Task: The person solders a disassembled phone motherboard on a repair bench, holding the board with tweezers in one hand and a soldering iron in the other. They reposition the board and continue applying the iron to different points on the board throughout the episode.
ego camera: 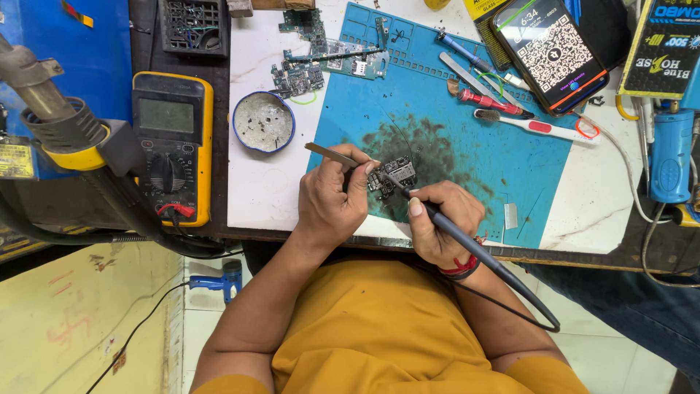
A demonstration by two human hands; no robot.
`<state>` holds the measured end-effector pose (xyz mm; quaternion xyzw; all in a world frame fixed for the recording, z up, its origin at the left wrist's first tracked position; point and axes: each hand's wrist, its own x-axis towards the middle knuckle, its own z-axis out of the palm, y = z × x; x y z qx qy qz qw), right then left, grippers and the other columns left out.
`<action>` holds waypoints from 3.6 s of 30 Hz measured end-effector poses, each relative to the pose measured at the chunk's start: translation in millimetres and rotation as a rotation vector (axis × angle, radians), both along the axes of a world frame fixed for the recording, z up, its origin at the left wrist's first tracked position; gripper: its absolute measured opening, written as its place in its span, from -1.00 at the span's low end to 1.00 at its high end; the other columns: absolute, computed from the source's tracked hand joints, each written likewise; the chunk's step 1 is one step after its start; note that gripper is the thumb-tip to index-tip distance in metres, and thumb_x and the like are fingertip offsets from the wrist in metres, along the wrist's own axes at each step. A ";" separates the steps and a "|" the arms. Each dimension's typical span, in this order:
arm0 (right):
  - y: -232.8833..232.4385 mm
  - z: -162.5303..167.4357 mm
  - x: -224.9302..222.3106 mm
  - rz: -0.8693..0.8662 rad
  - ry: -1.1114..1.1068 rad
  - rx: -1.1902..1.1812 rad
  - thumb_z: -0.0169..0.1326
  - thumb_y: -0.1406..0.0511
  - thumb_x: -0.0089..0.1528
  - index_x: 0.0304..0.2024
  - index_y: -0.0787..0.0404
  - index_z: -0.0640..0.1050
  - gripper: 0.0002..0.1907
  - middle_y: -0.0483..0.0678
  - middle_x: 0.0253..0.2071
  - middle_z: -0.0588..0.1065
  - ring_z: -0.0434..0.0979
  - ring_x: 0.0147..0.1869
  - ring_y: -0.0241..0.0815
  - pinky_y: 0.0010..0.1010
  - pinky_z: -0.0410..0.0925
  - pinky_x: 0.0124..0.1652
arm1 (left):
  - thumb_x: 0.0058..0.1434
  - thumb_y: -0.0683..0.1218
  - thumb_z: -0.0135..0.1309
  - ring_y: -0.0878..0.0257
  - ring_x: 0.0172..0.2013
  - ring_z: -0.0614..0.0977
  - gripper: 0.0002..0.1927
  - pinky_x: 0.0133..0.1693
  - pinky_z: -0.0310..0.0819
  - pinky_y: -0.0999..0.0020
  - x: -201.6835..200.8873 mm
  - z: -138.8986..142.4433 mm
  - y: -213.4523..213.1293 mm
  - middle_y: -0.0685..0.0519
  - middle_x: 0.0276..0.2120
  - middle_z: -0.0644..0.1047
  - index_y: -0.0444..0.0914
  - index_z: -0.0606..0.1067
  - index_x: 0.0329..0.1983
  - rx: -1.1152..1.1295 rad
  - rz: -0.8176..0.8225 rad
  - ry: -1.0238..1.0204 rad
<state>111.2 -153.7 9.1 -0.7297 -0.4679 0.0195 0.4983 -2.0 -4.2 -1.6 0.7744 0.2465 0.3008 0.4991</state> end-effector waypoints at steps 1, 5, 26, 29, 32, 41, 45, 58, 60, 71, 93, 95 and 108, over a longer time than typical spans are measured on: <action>0.6 0.2 0.0 0.002 -0.006 0.003 0.11 0.38 0.29 -0.28 0.31 0.52 -0.91 0.01 -0.46 0.49 0.50 -0.45 -0.09 -0.34 0.30 -0.37 | 0.40 -0.23 0.11 0.26 -0.45 0.70 -0.88 -0.41 0.52 0.41 0.1 0.3 0.1 0.03 -0.43 0.63 -0.29 0.39 -0.11 0.010 0.004 0.009; 2.0 1.6 -0.6 0.006 -0.015 -0.016 0.12 0.39 0.28 -0.28 0.31 0.53 -0.92 0.01 -0.47 0.48 0.50 -0.46 -0.10 -0.35 0.31 -0.39 | 0.40 -0.24 0.12 0.22 -0.46 0.67 -0.87 -0.42 0.50 0.39 1.1 1.5 0.1 0.02 -0.44 0.60 -0.30 0.39 -0.11 0.070 0.006 -0.018; 2.0 5.0 -0.3 0.021 -0.030 -0.048 0.13 0.40 0.26 -0.27 0.31 0.53 -0.94 0.01 -0.48 0.47 0.49 -0.46 -0.09 -0.34 0.30 -0.39 | 0.37 -0.25 0.15 0.19 -0.46 0.65 -0.86 -0.42 0.48 0.35 1.8 2.4 0.4 0.01 -0.42 0.59 -0.30 0.39 -0.13 0.134 0.005 -0.026; 3.1 4.1 -0.5 0.018 -0.021 -0.027 0.13 0.41 0.27 -0.28 0.31 0.53 -0.94 0.01 -0.46 0.48 0.50 -0.46 -0.10 -0.35 0.31 -0.39 | 0.37 -0.25 0.14 0.20 -0.47 0.65 -0.86 -0.43 0.47 0.36 1.8 2.2 0.8 0.03 -0.43 0.59 -0.30 0.39 -0.12 0.124 -0.001 -0.016; 2.9 4.6 0.0 0.042 -0.030 -0.020 0.14 0.41 0.27 -0.27 0.31 0.52 -0.94 0.02 -0.43 0.51 0.51 -0.43 -0.08 -0.34 0.33 -0.37 | 0.37 -0.25 0.14 0.21 -0.47 0.65 -0.86 -0.43 0.48 0.36 1.9 1.9 0.2 0.03 -0.44 0.58 -0.30 0.40 -0.12 0.121 -0.001 -0.013; 4.2 6.6 -0.4 0.036 -0.019 -0.040 0.14 0.42 0.25 -0.26 0.31 0.53 -0.95 0.01 -0.47 0.48 0.50 -0.46 -0.08 -0.34 0.31 -0.40 | 0.37 -0.25 0.14 0.18 -0.46 0.66 -0.85 -0.42 0.49 0.34 1.6 2.1 1.1 0.02 -0.42 0.59 -0.31 0.39 -0.12 0.124 -0.003 -0.019; 4.1 6.4 0.3 0.055 -0.036 -0.017 0.14 0.42 0.26 -0.26 0.30 0.51 -0.94 0.02 -0.43 0.51 0.50 -0.44 -0.07 -0.34 0.33 -0.38 | 0.38 -0.25 0.13 0.17 -0.42 0.68 -0.85 -0.39 0.51 0.34 1.4 2.4 1.1 0.01 -0.39 0.61 -0.30 0.38 -0.11 0.132 -0.006 -0.036; 4.0 6.0 -0.4 0.050 -0.030 -0.024 0.14 0.42 0.25 -0.27 0.31 0.52 -0.94 0.02 -0.44 0.51 0.50 -0.45 -0.07 -0.34 0.33 -0.38 | 0.38 -0.24 0.13 0.18 -0.44 0.67 -0.86 -0.41 0.50 0.35 0.9 3.0 0.6 0.02 -0.41 0.61 -0.30 0.39 -0.12 0.099 -0.006 -0.009; 3.5 6.4 -0.2 0.050 -0.020 -0.035 0.14 0.42 0.25 -0.27 0.32 0.52 -0.94 0.02 -0.44 0.51 0.50 -0.45 -0.08 -0.34 0.33 -0.39 | 0.38 -0.24 0.13 0.19 -0.46 0.66 -0.87 -0.42 0.49 0.34 1.0 2.5 0.7 0.02 -0.42 0.61 -0.29 0.40 -0.13 0.092 -0.009 0.005; 4.1 6.8 -0.3 0.045 -0.022 -0.033 0.15 0.43 0.24 -0.27 0.32 0.53 -0.94 0.02 -0.46 0.50 0.50 -0.46 -0.08 -0.34 0.32 -0.40 | 0.38 -0.26 0.12 0.21 -0.47 0.68 -0.88 -0.43 0.51 0.37 1.0 2.9 0.1 0.01 -0.43 0.61 -0.30 0.40 -0.13 0.056 0.016 -0.005; 4.9 9.0 0.3 0.060 -0.019 -0.040 0.16 0.42 0.24 -0.26 0.31 0.53 -0.94 0.01 -0.47 0.49 0.51 -0.45 -0.08 -0.34 0.33 -0.39 | 0.39 -0.27 0.09 0.20 -0.45 0.69 -0.89 -0.41 0.53 0.36 0.1 1.2 1.0 0.01 -0.41 0.61 -0.30 0.38 -0.12 0.054 0.017 0.001; 5.2 9.1 0.2 0.063 -0.023 -0.038 0.16 0.43 0.24 -0.25 0.32 0.53 -0.94 0.01 -0.47 0.49 0.51 -0.46 -0.08 -0.34 0.33 -0.39 | 0.40 -0.27 0.09 0.19 -0.42 0.70 -0.88 -0.39 0.54 0.36 0.9 0.3 0.9 0.00 -0.39 0.62 -0.31 0.37 -0.12 0.078 0.018 -0.018; 4.1 8.6 0.0 0.032 -0.014 -0.050 0.16 0.44 0.22 -0.27 0.31 0.54 -0.95 0.02 -0.48 0.49 0.50 -0.47 -0.08 -0.33 0.32 -0.40 | 0.39 -0.27 0.11 0.17 -0.44 0.69 -0.86 -0.40 0.53 0.35 1.8 -0.3 -0.1 0.00 -0.40 0.61 -0.31 0.37 -0.13 0.098 0.023 -0.011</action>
